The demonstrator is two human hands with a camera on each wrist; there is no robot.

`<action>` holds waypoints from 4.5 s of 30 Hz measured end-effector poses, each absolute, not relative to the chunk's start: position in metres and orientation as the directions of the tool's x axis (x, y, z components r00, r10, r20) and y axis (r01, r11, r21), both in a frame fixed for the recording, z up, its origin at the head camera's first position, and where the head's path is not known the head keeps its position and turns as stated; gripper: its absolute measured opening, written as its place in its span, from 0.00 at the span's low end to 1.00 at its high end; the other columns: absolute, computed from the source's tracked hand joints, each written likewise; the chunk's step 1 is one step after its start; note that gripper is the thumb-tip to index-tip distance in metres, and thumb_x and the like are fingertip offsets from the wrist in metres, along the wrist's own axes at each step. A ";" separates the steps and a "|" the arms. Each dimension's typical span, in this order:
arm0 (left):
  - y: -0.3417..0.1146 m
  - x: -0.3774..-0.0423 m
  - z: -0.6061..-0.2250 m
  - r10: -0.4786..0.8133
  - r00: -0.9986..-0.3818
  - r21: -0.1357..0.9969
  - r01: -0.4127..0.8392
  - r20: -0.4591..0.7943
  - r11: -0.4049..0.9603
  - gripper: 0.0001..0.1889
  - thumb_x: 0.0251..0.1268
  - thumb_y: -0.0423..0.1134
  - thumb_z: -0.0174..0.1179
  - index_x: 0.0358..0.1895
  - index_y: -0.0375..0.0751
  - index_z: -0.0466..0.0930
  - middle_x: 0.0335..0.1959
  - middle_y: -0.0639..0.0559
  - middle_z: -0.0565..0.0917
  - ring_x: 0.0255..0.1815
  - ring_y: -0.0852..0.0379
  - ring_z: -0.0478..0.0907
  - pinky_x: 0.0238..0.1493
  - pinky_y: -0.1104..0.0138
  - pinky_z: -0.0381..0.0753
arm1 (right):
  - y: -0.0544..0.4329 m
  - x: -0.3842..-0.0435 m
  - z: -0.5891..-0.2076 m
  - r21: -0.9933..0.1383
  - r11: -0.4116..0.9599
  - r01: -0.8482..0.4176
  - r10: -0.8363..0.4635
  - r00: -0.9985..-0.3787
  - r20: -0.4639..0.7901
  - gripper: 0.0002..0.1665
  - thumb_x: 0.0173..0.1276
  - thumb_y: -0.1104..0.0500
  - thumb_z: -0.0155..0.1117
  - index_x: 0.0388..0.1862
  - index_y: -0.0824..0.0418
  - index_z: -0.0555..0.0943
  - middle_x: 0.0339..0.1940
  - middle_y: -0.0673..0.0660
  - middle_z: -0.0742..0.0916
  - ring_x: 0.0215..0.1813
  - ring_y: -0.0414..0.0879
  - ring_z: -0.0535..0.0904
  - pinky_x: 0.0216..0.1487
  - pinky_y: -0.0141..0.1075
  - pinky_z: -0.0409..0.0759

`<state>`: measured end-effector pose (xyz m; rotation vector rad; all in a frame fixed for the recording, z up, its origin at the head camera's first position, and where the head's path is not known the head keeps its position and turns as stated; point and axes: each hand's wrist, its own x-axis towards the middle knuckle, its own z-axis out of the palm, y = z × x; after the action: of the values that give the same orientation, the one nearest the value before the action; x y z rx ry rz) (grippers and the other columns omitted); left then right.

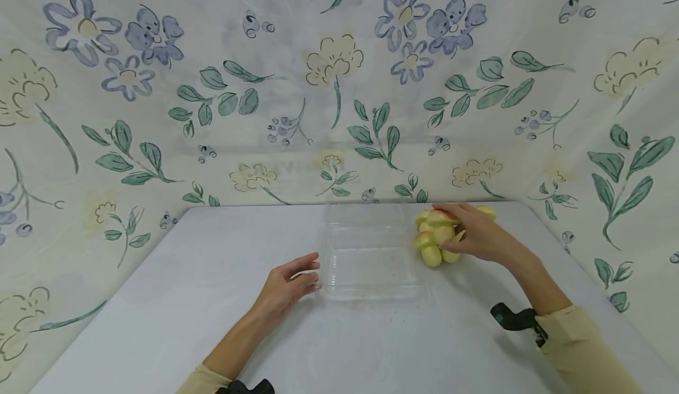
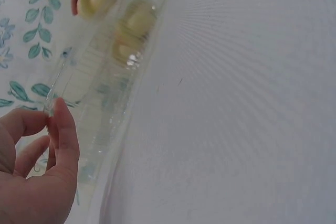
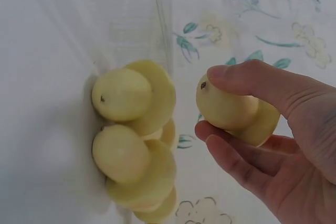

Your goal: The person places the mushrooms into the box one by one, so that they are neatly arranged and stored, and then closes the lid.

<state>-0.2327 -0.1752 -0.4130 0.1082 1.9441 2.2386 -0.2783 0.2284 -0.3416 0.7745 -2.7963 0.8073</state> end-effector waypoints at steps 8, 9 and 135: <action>-0.176 -0.232 -0.414 0.205 -0.977 0.986 -0.086 -0.055 -0.144 0.30 0.65 0.25 0.58 0.71 0.28 0.63 0.53 0.47 0.75 0.40 0.62 0.79 0.49 0.70 0.85 | 0.212 -0.282 -0.334 -0.468 0.712 -0.524 -0.463 -0.851 0.249 0.46 0.57 0.61 0.75 0.73 0.56 0.66 0.65 0.65 0.75 0.53 0.53 0.78 0.46 0.37 0.86; -0.176 -0.233 -0.414 0.207 -0.977 0.985 -0.088 -0.056 -0.146 0.30 0.65 0.25 0.58 0.71 0.28 0.63 0.54 0.47 0.75 0.40 0.62 0.79 0.50 0.70 0.85 | 0.210 -0.282 -0.333 -0.472 0.708 -0.525 -0.466 -0.850 0.246 0.46 0.57 0.61 0.75 0.73 0.56 0.66 0.64 0.65 0.75 0.52 0.52 0.79 0.46 0.38 0.86; -0.174 -0.230 -0.412 0.221 -0.974 0.987 -0.086 -0.055 -0.134 0.30 0.65 0.27 0.59 0.71 0.27 0.63 0.54 0.45 0.74 0.39 0.61 0.80 0.49 0.68 0.86 | 0.094 -0.284 -0.341 -0.494 0.721 -0.486 -0.534 -0.844 0.050 0.35 0.66 0.51 0.68 0.71 0.46 0.68 0.67 0.59 0.74 0.48 0.45 0.83 0.43 0.34 0.85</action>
<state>-0.2298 -0.1743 -0.4123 0.1531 1.9190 2.2171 -0.2837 0.0944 -0.3407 0.8926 -3.0023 0.8181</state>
